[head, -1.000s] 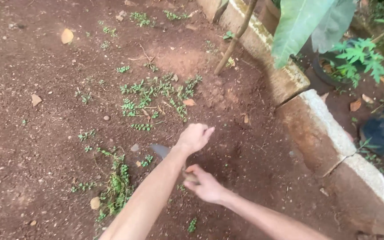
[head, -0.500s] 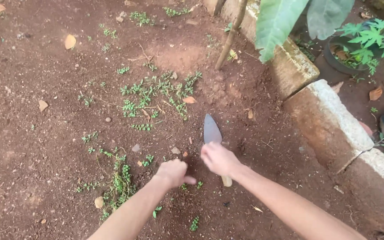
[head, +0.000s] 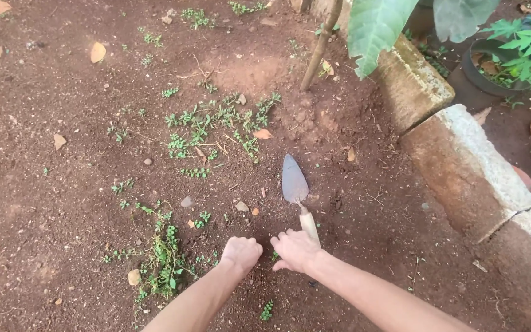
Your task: Manually pull weeds and use a hand trowel to clear vegetation from the soil around trees and plants.
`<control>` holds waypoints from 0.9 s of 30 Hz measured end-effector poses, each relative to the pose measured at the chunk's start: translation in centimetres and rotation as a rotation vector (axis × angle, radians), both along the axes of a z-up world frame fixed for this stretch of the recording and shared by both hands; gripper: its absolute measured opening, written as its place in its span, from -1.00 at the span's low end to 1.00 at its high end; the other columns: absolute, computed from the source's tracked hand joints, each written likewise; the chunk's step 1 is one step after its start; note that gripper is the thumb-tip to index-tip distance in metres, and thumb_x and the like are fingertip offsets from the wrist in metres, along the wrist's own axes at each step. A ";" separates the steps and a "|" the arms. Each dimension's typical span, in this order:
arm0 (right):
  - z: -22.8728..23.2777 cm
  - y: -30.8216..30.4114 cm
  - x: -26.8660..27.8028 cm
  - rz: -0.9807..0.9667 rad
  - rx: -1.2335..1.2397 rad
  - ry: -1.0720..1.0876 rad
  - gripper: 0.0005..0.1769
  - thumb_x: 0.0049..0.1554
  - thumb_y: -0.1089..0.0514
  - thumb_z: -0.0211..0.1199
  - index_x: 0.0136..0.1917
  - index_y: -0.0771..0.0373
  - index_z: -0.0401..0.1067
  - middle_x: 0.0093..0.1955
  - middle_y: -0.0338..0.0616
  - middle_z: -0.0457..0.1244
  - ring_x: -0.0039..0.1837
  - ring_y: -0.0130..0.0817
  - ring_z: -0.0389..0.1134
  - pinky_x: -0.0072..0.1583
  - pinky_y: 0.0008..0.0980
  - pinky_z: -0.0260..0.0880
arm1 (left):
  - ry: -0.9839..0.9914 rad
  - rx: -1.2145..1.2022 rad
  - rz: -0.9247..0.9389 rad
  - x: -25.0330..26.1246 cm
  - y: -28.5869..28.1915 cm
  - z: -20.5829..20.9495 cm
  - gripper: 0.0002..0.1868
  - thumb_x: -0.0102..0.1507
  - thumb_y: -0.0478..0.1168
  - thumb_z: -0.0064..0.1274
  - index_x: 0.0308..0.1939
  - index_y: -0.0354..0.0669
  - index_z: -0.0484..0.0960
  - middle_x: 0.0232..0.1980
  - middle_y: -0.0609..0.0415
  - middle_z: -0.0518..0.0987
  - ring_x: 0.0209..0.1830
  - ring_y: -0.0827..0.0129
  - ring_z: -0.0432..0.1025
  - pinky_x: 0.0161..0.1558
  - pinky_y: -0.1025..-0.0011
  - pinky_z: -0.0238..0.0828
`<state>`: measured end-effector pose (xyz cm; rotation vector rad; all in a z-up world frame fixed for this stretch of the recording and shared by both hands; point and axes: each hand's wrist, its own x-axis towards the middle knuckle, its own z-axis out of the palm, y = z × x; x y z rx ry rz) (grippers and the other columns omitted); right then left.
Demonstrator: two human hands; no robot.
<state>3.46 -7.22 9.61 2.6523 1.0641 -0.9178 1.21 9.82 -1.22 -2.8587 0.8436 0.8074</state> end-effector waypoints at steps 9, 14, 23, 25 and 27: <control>-3.9 -0.1 0.5 0.155 0.098 0.054 -0.60 0.21 -0.10 0.23 0.02 0.32 0.46 -0.09 0.05 0.36 0.03 -0.05 0.43 0.03 -0.09 0.51 | 0.113 -0.017 0.096 0.6 0.2 3.2 -0.79 0.30 -0.12 0.12 -0.04 -0.09 0.67 -0.03 -0.01 0.67 -0.01 0.17 0.60 -0.03 0.21 0.57; -3.2 -0.4 0.5 0.028 0.092 0.187 -0.76 0.28 0.12 0.11 -0.06 0.35 0.45 -0.15 0.03 0.34 -0.09 -0.11 0.42 -0.01 -0.09 0.51 | 0.199 -0.037 0.139 1.6 0.5 4.9 -0.84 0.31 -0.28 0.03 -0.07 -0.13 0.69 -0.05 -0.05 0.69 -0.06 0.17 0.64 -0.02 0.23 0.61; -5.6 -0.2 0.5 -0.088 0.053 0.340 -0.79 0.22 0.33 0.06 -0.25 0.39 0.39 -0.29 0.00 0.29 -0.32 -0.26 0.33 -0.25 -0.26 0.47 | 0.195 -0.178 0.129 2.7 0.3 7.0 -0.79 0.20 -0.23 0.19 -0.11 -0.22 0.67 -0.06 -0.12 0.64 -0.08 0.11 0.58 0.02 0.20 0.56; -6.0 -0.4 0.4 -0.093 0.047 0.358 -0.77 0.21 0.35 0.06 -0.30 0.38 0.38 -0.32 -0.01 0.29 -0.35 -0.28 0.31 -0.29 -0.28 0.44 | 0.236 -0.174 0.152 2.7 -0.3 8.1 -0.78 0.20 -0.24 0.19 -0.11 -0.21 0.67 -0.06 -0.11 0.64 -0.09 0.13 0.60 0.01 0.22 0.58; -5.9 -0.6 0.4 -0.123 0.040 0.390 -0.73 0.18 0.37 0.05 -0.36 0.35 0.35 -0.37 -0.05 0.27 -0.39 -0.32 0.26 -0.33 -0.30 0.39 | 0.382 -0.230 0.330 2.8 -0.8 8.9 -0.79 0.20 -0.29 0.17 -0.10 -0.25 0.67 -0.10 -0.12 0.68 -0.14 0.18 0.64 -0.01 0.30 0.64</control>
